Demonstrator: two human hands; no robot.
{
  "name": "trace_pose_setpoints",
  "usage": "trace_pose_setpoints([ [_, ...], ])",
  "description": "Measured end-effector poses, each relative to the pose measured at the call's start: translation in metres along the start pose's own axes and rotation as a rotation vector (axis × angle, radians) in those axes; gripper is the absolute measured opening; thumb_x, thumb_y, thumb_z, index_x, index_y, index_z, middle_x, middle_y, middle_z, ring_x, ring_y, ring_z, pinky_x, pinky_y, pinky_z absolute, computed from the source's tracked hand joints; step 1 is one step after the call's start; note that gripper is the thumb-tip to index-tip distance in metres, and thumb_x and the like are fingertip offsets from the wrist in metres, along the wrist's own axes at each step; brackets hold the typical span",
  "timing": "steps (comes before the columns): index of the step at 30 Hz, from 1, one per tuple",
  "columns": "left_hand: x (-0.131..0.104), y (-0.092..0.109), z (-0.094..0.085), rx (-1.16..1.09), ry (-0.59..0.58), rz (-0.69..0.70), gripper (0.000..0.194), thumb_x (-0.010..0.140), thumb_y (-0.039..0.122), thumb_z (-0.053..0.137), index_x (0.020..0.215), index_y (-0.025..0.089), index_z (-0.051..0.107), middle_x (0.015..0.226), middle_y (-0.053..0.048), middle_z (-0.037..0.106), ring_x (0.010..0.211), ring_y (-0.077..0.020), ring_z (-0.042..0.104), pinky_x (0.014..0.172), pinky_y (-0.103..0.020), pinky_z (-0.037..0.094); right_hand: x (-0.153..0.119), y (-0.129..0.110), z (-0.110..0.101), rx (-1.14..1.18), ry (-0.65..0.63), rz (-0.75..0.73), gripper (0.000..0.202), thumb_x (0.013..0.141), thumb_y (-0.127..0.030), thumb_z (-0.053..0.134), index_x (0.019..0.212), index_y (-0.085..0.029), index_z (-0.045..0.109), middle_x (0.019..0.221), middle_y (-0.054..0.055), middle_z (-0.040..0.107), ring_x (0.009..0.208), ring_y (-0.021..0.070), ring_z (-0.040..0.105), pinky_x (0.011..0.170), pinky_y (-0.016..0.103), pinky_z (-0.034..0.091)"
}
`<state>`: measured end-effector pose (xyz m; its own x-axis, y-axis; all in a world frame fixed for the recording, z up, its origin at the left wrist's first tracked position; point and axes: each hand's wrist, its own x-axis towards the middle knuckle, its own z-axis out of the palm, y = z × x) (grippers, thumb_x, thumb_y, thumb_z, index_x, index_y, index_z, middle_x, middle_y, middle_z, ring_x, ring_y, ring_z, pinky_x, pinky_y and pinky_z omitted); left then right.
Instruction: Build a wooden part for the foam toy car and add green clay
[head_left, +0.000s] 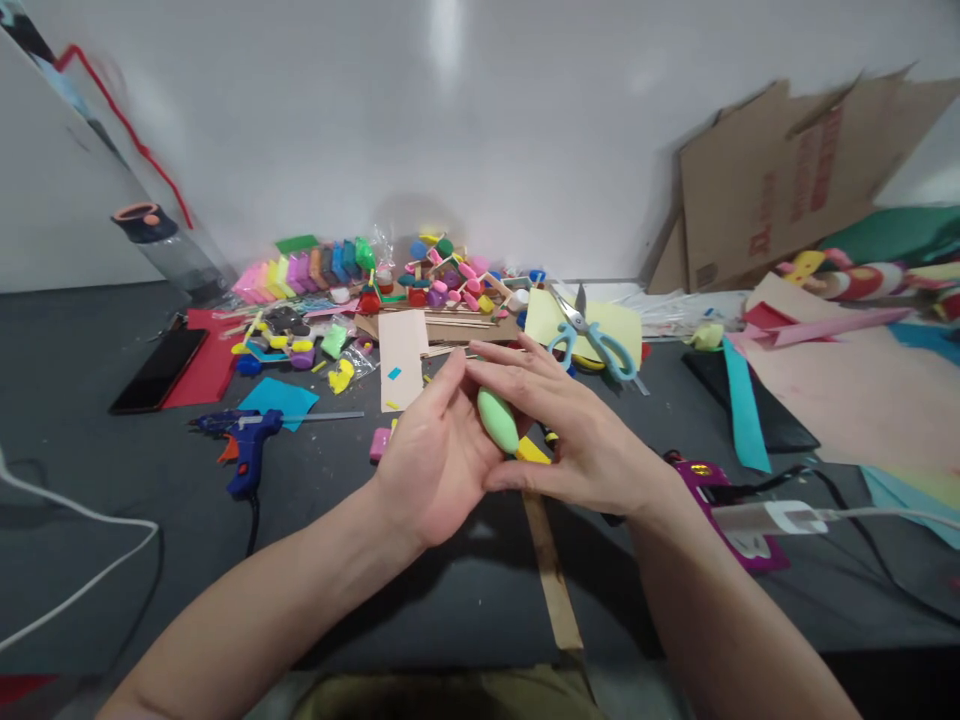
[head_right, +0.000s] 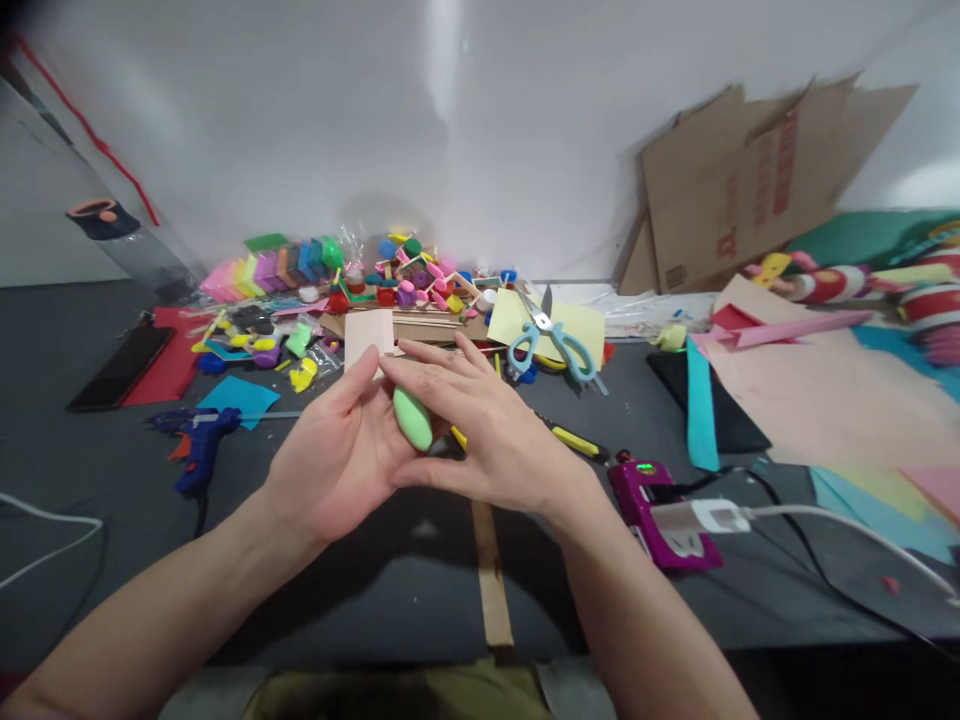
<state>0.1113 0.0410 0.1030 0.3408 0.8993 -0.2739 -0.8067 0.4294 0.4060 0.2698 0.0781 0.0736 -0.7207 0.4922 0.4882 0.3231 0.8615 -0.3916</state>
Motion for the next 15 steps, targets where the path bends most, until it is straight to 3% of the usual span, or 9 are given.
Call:
trace_pose_setpoints([
  [4, 0.001, -0.002, -0.001, 0.074, -0.030, -0.018, 0.045, 0.108, 0.033, 0.030, 0.110, 0.014, 0.071, 0.105, -0.007, 0.077, 0.104, -0.0140, 0.071, 0.089, -0.022, 0.056, -0.006, 0.002, 0.003, 0.052, 0.093, 0.015, 0.065, 0.087, -0.054, 0.068, 0.142, -0.023, 0.052, 0.148, 0.012, 0.058, 0.143, 0.0278, 0.046, 0.123, 0.054, 0.024],
  [10, 0.000, -0.009, -0.016, 0.332, -0.093, -0.021, 0.030, 0.101, 0.034, 0.050, 0.105, 0.017, 0.074, 0.095, -0.007, 0.078, 0.092, -0.0195, 0.074, 0.085, -0.029, 0.057, -0.013, 0.002, 0.007, 0.195, 0.341, -0.008, 0.060, 0.081, -0.056, 0.073, 0.131, -0.025, 0.062, 0.141, 0.014, 0.063, 0.136, 0.0306, 0.054, 0.119, 0.054, 0.034],
  [15, -0.008, -0.014, -0.025, 0.430, -0.169, -0.042, 0.025, 0.085, 0.038, 0.075, 0.086, 0.013, 0.078, 0.085, -0.009, 0.079, 0.083, -0.0191, 0.074, 0.079, -0.026, 0.055, -0.015, -0.001, 0.006, 0.214, 0.312, -0.014, 0.063, 0.082, -0.058, 0.070, 0.135, -0.025, 0.060, 0.144, 0.014, 0.060, 0.138, 0.0303, 0.051, 0.117, 0.052, 0.038],
])
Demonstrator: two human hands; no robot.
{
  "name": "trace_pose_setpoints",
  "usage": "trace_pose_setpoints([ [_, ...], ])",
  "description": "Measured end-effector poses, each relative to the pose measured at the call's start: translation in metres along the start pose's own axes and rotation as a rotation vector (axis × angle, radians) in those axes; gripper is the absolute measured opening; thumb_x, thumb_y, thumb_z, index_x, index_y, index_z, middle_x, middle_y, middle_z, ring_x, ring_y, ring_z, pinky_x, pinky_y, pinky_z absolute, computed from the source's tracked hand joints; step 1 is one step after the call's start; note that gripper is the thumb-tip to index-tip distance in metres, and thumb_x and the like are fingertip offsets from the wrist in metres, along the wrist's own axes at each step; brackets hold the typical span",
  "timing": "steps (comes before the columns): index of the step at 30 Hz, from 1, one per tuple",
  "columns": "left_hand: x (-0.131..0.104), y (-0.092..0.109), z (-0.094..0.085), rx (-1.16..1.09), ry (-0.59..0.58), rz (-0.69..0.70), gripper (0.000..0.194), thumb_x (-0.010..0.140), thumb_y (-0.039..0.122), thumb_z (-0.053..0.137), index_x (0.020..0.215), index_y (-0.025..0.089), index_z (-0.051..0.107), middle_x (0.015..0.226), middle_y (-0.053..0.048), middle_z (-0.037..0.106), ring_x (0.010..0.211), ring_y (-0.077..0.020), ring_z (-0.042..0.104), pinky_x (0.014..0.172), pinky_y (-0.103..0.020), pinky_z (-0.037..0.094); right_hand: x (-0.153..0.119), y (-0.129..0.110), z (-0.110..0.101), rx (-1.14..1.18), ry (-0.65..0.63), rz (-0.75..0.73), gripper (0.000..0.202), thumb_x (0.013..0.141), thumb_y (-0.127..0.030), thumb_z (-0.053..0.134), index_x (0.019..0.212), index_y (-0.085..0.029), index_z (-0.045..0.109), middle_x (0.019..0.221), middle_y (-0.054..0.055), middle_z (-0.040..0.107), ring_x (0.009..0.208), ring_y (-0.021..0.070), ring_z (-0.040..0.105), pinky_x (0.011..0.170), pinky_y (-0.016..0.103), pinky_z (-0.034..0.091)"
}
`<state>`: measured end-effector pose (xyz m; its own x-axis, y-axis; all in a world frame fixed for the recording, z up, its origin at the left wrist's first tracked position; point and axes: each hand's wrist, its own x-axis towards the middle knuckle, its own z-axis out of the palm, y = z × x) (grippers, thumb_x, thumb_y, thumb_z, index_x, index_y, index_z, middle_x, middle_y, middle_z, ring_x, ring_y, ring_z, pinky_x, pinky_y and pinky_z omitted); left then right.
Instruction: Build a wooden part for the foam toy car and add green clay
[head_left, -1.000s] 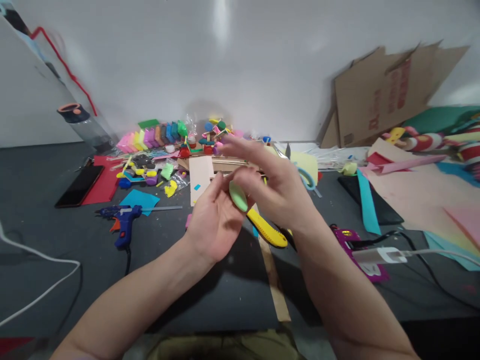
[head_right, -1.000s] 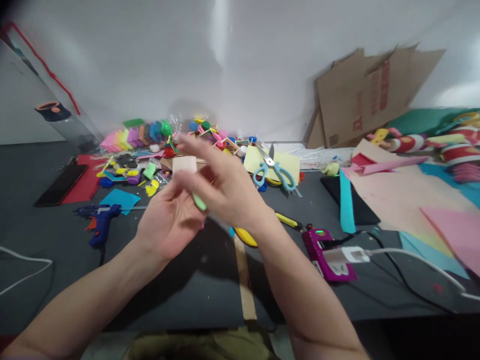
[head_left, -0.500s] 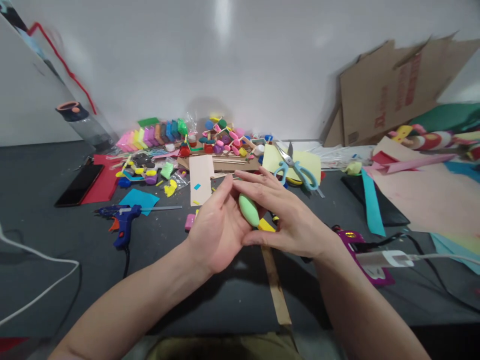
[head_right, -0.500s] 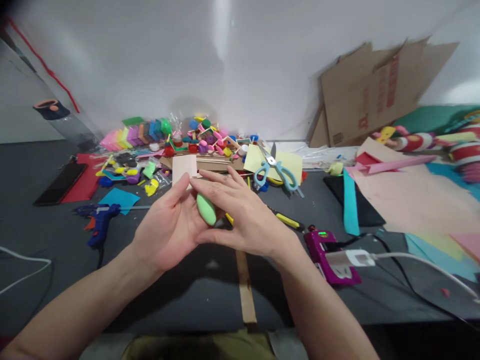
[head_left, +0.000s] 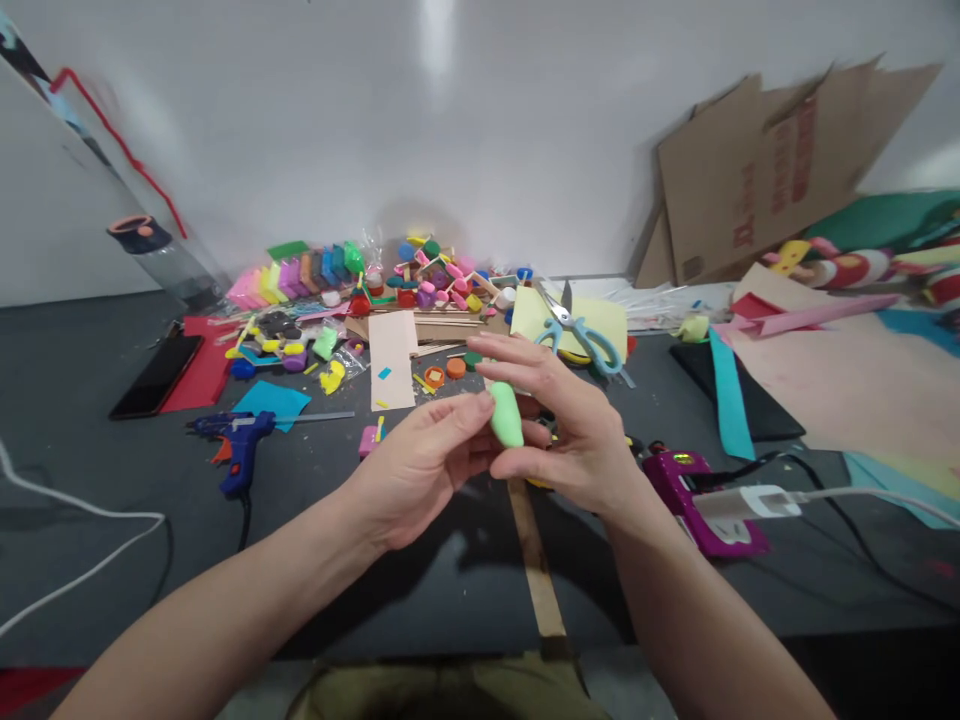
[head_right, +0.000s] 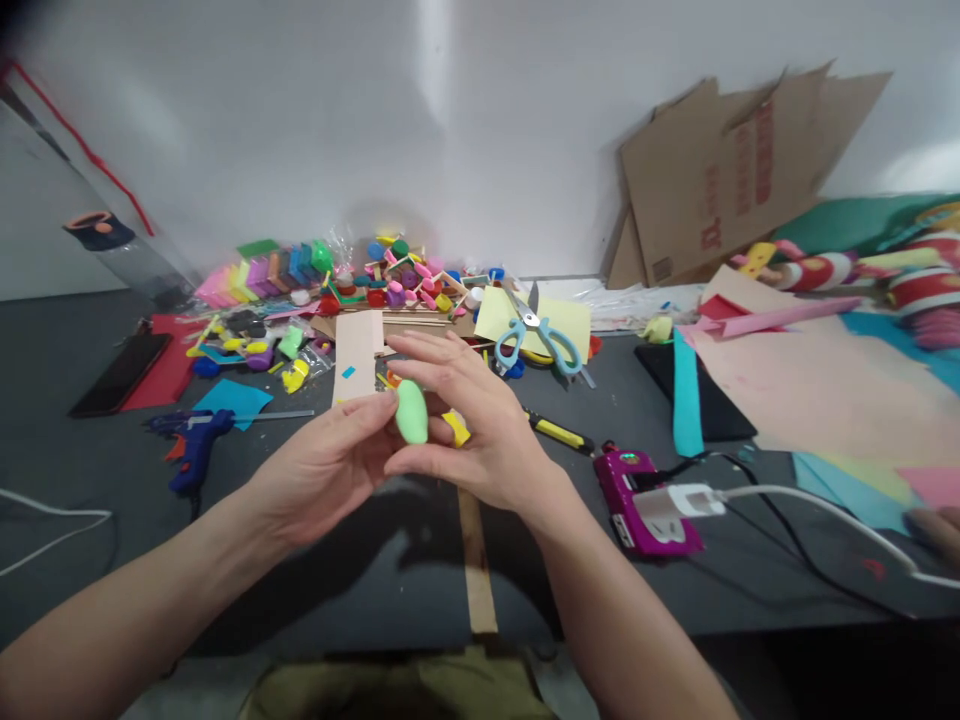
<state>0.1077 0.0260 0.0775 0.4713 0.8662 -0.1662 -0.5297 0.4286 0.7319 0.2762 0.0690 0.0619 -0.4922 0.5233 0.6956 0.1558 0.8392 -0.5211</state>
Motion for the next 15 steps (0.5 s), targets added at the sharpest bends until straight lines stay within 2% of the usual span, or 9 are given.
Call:
trace_pose_setpoints([
  [3, -0.002, -0.006, -0.001, -0.047, 0.076, 0.028, 0.026, 0.078, 0.038, 0.083, 0.081, 0.013, 0.077, 0.077, -0.006, 0.078, 0.070, -0.0124, 0.070, 0.068, -0.019, 0.053, -0.001, 0.000, 0.005, 0.009, -0.067, 0.016, 0.068, 0.082, -0.060, 0.068, 0.140, -0.024, 0.055, 0.146, 0.015, 0.058, 0.140, 0.0291, 0.049, 0.116, 0.050, 0.040],
  [6, -0.003, -0.014, -0.001, -0.066, 0.146, 0.076, 0.027, 0.076, 0.038, 0.084, 0.076, 0.012, 0.077, 0.071, -0.005, 0.076, 0.065, -0.0110, 0.068, 0.067, -0.018, 0.053, -0.002, 0.000, 0.011, 0.018, -0.075, 0.004, 0.071, 0.080, -0.058, 0.070, 0.140, -0.023, 0.055, 0.142, 0.015, 0.061, 0.139, 0.0280, 0.050, 0.115, 0.049, 0.041],
  [11, -0.008, -0.018, -0.001, -0.084, 0.173, 0.111, 0.027, 0.086, 0.041, 0.074, 0.084, 0.014, 0.077, 0.077, -0.006, 0.076, 0.078, -0.0172, 0.072, 0.073, -0.024, 0.055, -0.004, 0.000, 0.015, 0.056, -0.048, 0.060, 0.067, 0.081, -0.056, 0.071, 0.136, -0.021, 0.058, 0.139, 0.017, 0.063, 0.136, 0.0277, 0.053, 0.113, 0.047, 0.044],
  [15, -0.013, -0.018, -0.006, -0.092, 0.210, 0.130, 0.017, 0.087, 0.033, 0.075, 0.085, 0.016, 0.076, 0.083, -0.002, 0.074, 0.080, -0.0125, 0.068, 0.073, -0.019, 0.053, -0.005, 0.001, 0.022, 0.040, -0.081, 0.051, 0.066, 0.084, -0.055, 0.069, 0.139, -0.021, 0.056, 0.144, 0.017, 0.058, 0.138, 0.0274, 0.051, 0.114, 0.047, 0.043],
])
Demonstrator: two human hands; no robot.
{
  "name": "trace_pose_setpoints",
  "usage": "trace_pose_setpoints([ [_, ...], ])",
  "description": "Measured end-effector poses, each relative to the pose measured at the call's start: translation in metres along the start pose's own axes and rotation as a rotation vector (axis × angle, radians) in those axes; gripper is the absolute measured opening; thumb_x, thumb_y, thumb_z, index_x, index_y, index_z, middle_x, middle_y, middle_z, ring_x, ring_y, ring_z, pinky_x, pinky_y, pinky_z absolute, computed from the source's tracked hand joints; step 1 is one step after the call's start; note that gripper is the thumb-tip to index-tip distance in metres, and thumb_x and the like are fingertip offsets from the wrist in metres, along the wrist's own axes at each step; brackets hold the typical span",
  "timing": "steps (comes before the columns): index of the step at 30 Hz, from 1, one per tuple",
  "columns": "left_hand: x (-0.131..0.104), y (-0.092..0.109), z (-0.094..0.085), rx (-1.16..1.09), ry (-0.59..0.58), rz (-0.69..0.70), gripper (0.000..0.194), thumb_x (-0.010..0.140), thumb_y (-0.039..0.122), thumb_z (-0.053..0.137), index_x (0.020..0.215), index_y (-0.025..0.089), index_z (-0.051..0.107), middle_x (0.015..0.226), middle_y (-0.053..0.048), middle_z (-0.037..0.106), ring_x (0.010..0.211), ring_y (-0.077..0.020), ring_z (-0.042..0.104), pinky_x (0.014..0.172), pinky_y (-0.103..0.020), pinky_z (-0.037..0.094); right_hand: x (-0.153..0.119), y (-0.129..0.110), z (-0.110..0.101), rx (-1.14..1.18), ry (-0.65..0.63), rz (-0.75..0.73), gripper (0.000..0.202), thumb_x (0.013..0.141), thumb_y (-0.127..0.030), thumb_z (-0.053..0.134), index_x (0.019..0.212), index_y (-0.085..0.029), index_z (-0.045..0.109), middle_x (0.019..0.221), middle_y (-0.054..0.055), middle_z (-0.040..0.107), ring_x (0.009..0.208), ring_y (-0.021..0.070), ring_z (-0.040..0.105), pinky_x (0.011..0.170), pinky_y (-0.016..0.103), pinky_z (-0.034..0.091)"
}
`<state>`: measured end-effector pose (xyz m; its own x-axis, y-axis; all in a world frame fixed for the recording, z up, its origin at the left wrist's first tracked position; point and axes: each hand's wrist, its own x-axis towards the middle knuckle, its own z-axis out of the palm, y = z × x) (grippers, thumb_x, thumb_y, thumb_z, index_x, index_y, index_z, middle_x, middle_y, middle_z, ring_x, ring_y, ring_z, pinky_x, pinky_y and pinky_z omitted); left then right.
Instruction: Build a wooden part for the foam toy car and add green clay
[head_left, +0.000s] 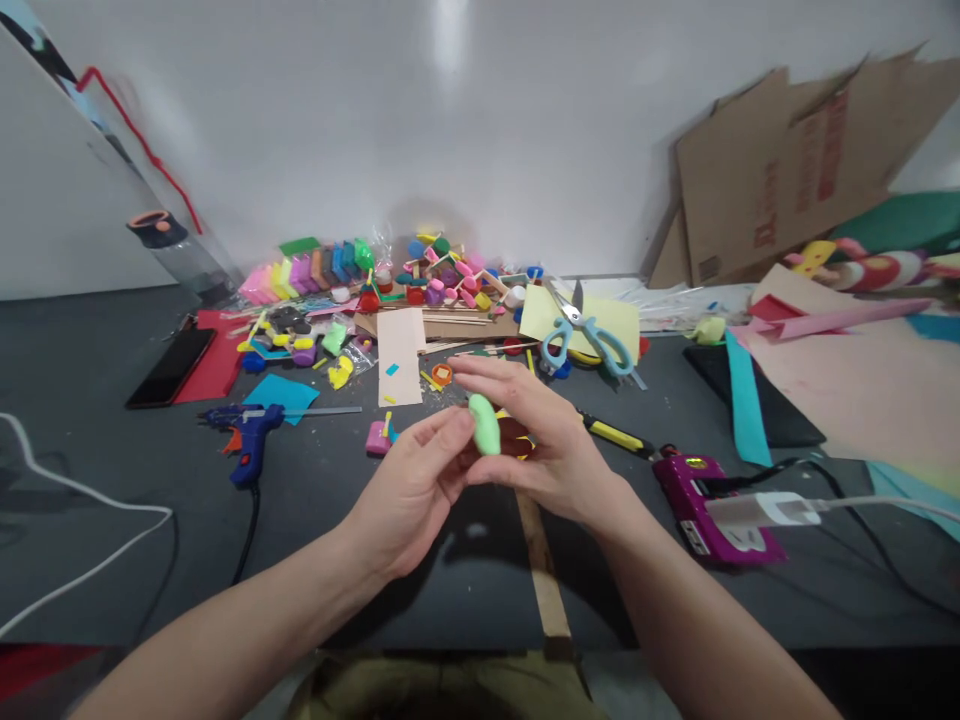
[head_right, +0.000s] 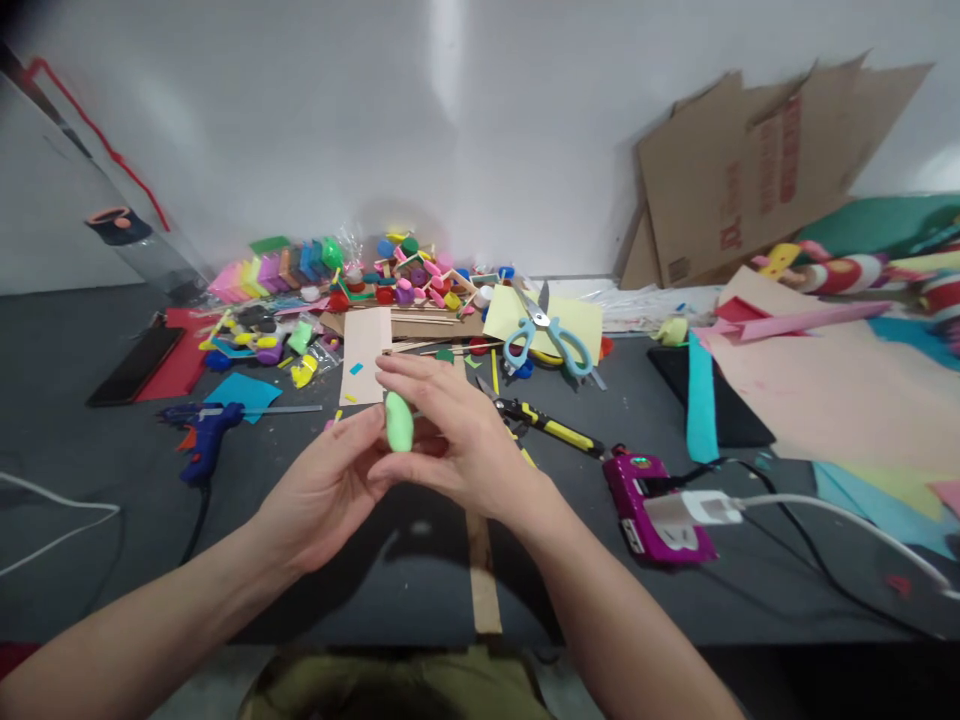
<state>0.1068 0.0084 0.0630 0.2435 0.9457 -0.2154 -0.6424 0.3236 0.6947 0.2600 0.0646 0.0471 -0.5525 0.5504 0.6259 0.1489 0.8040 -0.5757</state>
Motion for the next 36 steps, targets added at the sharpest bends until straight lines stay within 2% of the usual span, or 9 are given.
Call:
trace_pose_setpoints([
  [5, -0.002, 0.004, -0.015, 0.038, 0.032, -0.044, 0.017, 0.084, 0.030, 0.078, 0.091, 0.015, 0.078, 0.084, -0.006, 0.078, 0.077, -0.0142, 0.072, 0.076, -0.022, 0.056, -0.001, 0.000, -0.001, 0.032, -0.083, 0.071, 0.083, 0.086, -0.067, 0.059, 0.155, -0.026, 0.037, 0.153, 0.014, 0.051, 0.142, 0.0293, 0.048, 0.118, 0.051, 0.038],
  [8, -0.004, 0.012, -0.027, 0.072, 0.087, -0.051, 0.020, 0.088, 0.028, 0.072, 0.100, 0.014, 0.077, 0.091, -0.009, 0.080, 0.079, -0.0159, 0.074, 0.079, -0.026, 0.058, -0.002, 0.005, -0.020, 0.103, 0.208, 0.208, 0.062, 0.095, -0.059, 0.053, 0.150, -0.030, 0.045, 0.146, 0.010, 0.059, 0.132, 0.0273, 0.058, 0.114, 0.050, 0.044],
  [11, -0.005, 0.021, -0.039, 0.141, 0.143, -0.060, 0.022, 0.090, 0.023, 0.068, 0.107, 0.012, 0.075, 0.099, -0.012, 0.078, 0.084, -0.0185, 0.075, 0.078, -0.027, 0.060, -0.004, 0.017, -0.044, -0.141, 0.479, 0.424, 0.033, 0.096, -0.043, 0.058, 0.121, -0.025, 0.068, 0.116, 0.008, 0.076, 0.107, 0.0247, 0.072, 0.097, 0.043, 0.056],
  [17, -0.003, 0.026, -0.055, 0.122, 0.149, 0.023, 0.019, 0.085, 0.022, 0.074, 0.102, 0.014, 0.074, 0.087, -0.007, 0.077, 0.068, -0.0129, 0.071, 0.066, -0.022, 0.061, -0.015, 0.039, -0.060, -0.686, -0.017, 0.715, 0.025, 0.090, -0.038, 0.057, 0.085, -0.021, 0.074, 0.080, 0.004, 0.077, 0.072, 0.0221, 0.069, 0.067, 0.034, 0.050],
  [21, -0.005, 0.032, -0.061, 0.088, 0.179, 0.090, 0.011, 0.082, 0.020, 0.077, 0.091, 0.016, 0.073, 0.084, -0.006, 0.078, 0.064, -0.0135, 0.072, 0.061, -0.021, 0.062, -0.024, 0.043, -0.059, -0.856, -0.140, 0.805, 0.025, 0.089, -0.034, 0.054, 0.081, -0.019, 0.073, 0.077, 0.010, 0.075, 0.072, 0.0278, 0.067, 0.060, 0.035, 0.039],
  [25, -0.004, 0.046, -0.071, 0.085, 0.285, 0.139, 0.008, 0.089, 0.014, 0.067, 0.090, 0.013, 0.075, 0.092, -0.007, 0.078, 0.067, -0.0135, 0.073, 0.059, -0.019, 0.063, -0.028, 0.041, -0.060, -0.916, -0.226, 0.846, 0.028, 0.093, -0.034, 0.050, 0.086, -0.018, 0.072, 0.080, 0.012, 0.075, 0.073, 0.0284, 0.067, 0.060, 0.034, 0.037],
  [30, 0.006, 0.057, -0.083, -0.002, 0.432, 0.188, 0.031, 0.099, 0.010, 0.046, 0.096, 0.012, 0.076, 0.090, -0.006, 0.078, 0.066, -0.0102, 0.072, 0.059, -0.017, 0.063, -0.021, 0.028, -0.032, -0.835, -0.438, 0.754, 0.024, 0.097, -0.035, 0.052, 0.092, -0.022, 0.072, 0.091, 0.005, 0.077, 0.079, 0.0201, 0.070, 0.066, 0.028, 0.045],
  [33, 0.009, 0.057, -0.086, 0.003, 0.480, 0.200, 0.028, 0.098, 0.010, 0.049, 0.100, 0.014, 0.076, 0.096, -0.007, 0.079, 0.074, -0.0111, 0.074, 0.062, -0.016, 0.063, -0.018, 0.020, -0.009, -0.875, -0.559, 0.713, 0.023, 0.092, -0.040, 0.063, 0.090, -0.019, 0.071, 0.092, 0.010, 0.075, 0.081, 0.0248, 0.071, 0.065, 0.031, 0.044],
  [36, 0.008, 0.054, -0.087, 0.043, 0.421, 0.196, 0.023, 0.095, 0.009, 0.054, 0.102, 0.014, 0.076, 0.099, -0.007, 0.079, 0.076, -0.0122, 0.075, 0.064, -0.016, 0.063, -0.019, 0.017, 0.003, -0.930, -0.611, 0.710, 0.021, 0.089, -0.036, 0.067, 0.086, -0.015, 0.068, 0.087, 0.014, 0.074, 0.082, 0.0299, 0.071, 0.064, 0.034, 0.044],
])
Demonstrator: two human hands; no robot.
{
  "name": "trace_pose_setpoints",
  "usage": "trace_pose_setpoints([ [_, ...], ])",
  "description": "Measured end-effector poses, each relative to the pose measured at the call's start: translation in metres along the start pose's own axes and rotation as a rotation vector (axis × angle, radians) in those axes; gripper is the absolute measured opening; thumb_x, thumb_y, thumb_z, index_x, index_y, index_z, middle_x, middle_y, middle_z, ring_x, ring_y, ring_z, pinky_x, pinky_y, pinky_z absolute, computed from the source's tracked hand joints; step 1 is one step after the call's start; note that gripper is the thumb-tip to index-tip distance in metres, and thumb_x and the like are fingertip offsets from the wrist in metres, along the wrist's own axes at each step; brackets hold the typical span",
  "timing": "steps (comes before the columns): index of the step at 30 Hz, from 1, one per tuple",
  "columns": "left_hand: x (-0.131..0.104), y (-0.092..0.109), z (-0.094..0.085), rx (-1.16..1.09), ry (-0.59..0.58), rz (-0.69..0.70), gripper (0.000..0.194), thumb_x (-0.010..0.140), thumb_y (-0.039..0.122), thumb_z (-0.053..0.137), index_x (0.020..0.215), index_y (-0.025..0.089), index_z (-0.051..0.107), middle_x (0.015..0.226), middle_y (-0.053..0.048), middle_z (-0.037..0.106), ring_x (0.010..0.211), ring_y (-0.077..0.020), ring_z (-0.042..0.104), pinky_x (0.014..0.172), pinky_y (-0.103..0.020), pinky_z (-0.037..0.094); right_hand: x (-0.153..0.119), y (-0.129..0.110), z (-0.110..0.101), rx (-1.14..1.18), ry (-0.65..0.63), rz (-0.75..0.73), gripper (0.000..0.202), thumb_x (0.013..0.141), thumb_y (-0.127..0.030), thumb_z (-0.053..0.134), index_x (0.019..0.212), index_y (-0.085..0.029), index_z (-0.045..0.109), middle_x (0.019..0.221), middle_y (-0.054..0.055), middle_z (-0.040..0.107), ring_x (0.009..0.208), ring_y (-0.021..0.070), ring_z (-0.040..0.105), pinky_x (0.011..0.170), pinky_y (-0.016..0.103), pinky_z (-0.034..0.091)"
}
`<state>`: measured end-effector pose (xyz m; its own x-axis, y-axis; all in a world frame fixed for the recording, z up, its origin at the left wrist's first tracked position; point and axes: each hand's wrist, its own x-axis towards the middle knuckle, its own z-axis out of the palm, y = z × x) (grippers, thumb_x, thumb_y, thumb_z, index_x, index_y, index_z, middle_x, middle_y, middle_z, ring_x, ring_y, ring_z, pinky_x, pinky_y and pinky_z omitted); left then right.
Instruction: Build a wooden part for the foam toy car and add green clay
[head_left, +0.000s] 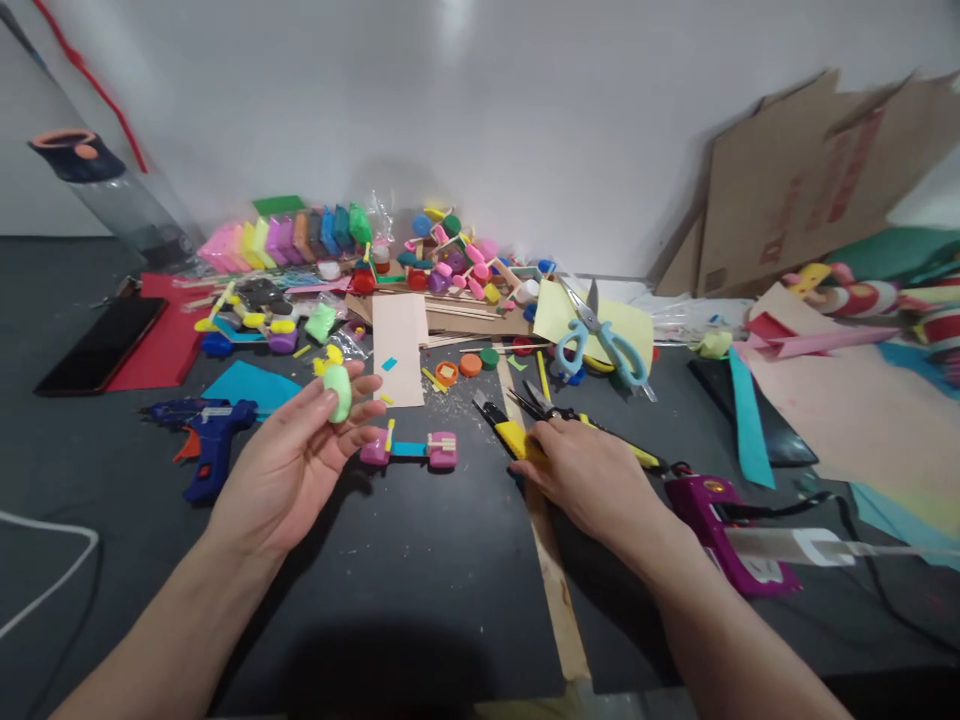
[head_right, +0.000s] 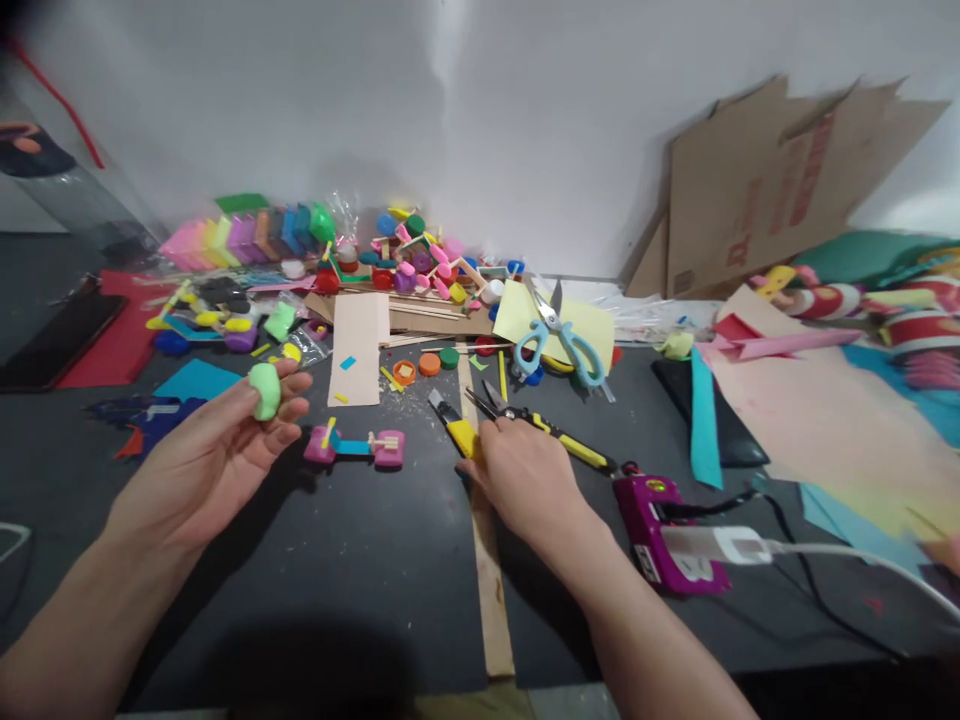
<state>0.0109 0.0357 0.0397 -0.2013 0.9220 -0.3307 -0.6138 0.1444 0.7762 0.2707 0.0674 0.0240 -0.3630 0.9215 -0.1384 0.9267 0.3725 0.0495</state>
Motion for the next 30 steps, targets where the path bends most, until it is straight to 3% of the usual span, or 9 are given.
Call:
trace_pose_setpoints([
  [5, -0.008, -0.002, 0.002, 0.028, -0.144, -0.090, 0.018, 0.095, 0.012, 0.057, 0.096, 0.013, 0.075, 0.104, -0.009, 0.079, 0.079, -0.0152, 0.076, 0.066, -0.022, 0.065, 0.000, 0.010, 0.001, -0.004, 0.035, 0.044, 0.019, 0.092, -0.032, 0.057, 0.080, -0.019, 0.064, 0.079, 0.012, 0.073, 0.073, 0.0318, 0.071, 0.059, 0.037, 0.044],
  [8, -0.010, -0.003, 0.004, -0.007, -0.174, -0.152, 0.021, 0.097, 0.013, 0.056, 0.098, 0.013, 0.077, 0.106, -0.009, 0.079, 0.082, -0.0146, 0.076, 0.069, -0.020, 0.064, -0.002, 0.021, 0.001, 0.256, 0.209, 0.071, 0.016, 0.089, -0.037, 0.057, 0.092, -0.022, 0.063, 0.082, 0.007, 0.073, 0.068, 0.0282, 0.070, 0.057, 0.036, 0.047],
  [11, -0.012, -0.005, 0.006, -0.033, -0.220, -0.181, 0.024, 0.098, 0.013, 0.054, 0.102, 0.013, 0.077, 0.108, -0.009, 0.079, 0.084, -0.0163, 0.077, 0.071, -0.020, 0.064, -0.009, 0.023, 0.001, 0.602, 0.395, -0.036, 0.019, 0.091, -0.038, 0.053, 0.105, -0.028, 0.062, 0.092, 0.004, 0.074, 0.075, 0.0245, 0.071, 0.060, 0.033, 0.053],
  [14, -0.014, -0.006, 0.005, -0.042, -0.246, -0.209, 0.023, 0.097, 0.013, 0.056, 0.106, 0.015, 0.077, 0.114, -0.010, 0.078, 0.092, -0.0202, 0.078, 0.075, -0.023, 0.065, -0.019, 0.015, -0.001, 0.694, 0.478, -0.172, 0.020, 0.097, -0.036, 0.048, 0.112, -0.032, 0.061, 0.099, 0.003, 0.073, 0.082, 0.0231, 0.072, 0.067, 0.031, 0.057],
  [17, -0.017, -0.008, 0.004, -0.048, -0.282, -0.276, 0.022, 0.097, 0.014, 0.058, 0.109, 0.016, 0.076, 0.119, -0.011, 0.076, 0.101, -0.0233, 0.076, 0.079, -0.026, 0.065, -0.024, 0.006, -0.003, 0.674, 0.480, -0.315, 0.022, 0.099, -0.035, 0.047, 0.117, -0.031, 0.059, 0.099, 0.003, 0.073, 0.082, 0.0208, 0.073, 0.069, 0.029, 0.058],
  [21, -0.019, -0.011, 0.001, -0.014, -0.331, -0.321, 0.021, 0.095, 0.019, 0.064, 0.111, 0.020, 0.076, 0.120, -0.009, 0.076, 0.099, -0.0203, 0.076, 0.081, -0.024, 0.064, -0.022, -0.001, -0.004, 0.596, 0.428, -0.466, 0.022, 0.101, -0.035, 0.047, 0.117, -0.026, 0.059, 0.095, 0.005, 0.073, 0.076, 0.0198, 0.072, 0.063, 0.028, 0.056],
  [30, -0.018, -0.017, -0.008, 0.065, -0.482, -0.306, 0.036, 0.088, 0.016, 0.072, 0.123, 0.025, 0.072, 0.133, -0.009, 0.070, 0.122, -0.0255, 0.067, 0.086, -0.025, 0.062, -0.022, -0.008, -0.011, 0.446, 0.416, -0.494, 0.022, 0.105, -0.034, 0.037, 0.115, -0.023, 0.053, 0.086, 0.006, 0.071, 0.067, 0.0169, 0.069, 0.056, 0.026, 0.052],
])
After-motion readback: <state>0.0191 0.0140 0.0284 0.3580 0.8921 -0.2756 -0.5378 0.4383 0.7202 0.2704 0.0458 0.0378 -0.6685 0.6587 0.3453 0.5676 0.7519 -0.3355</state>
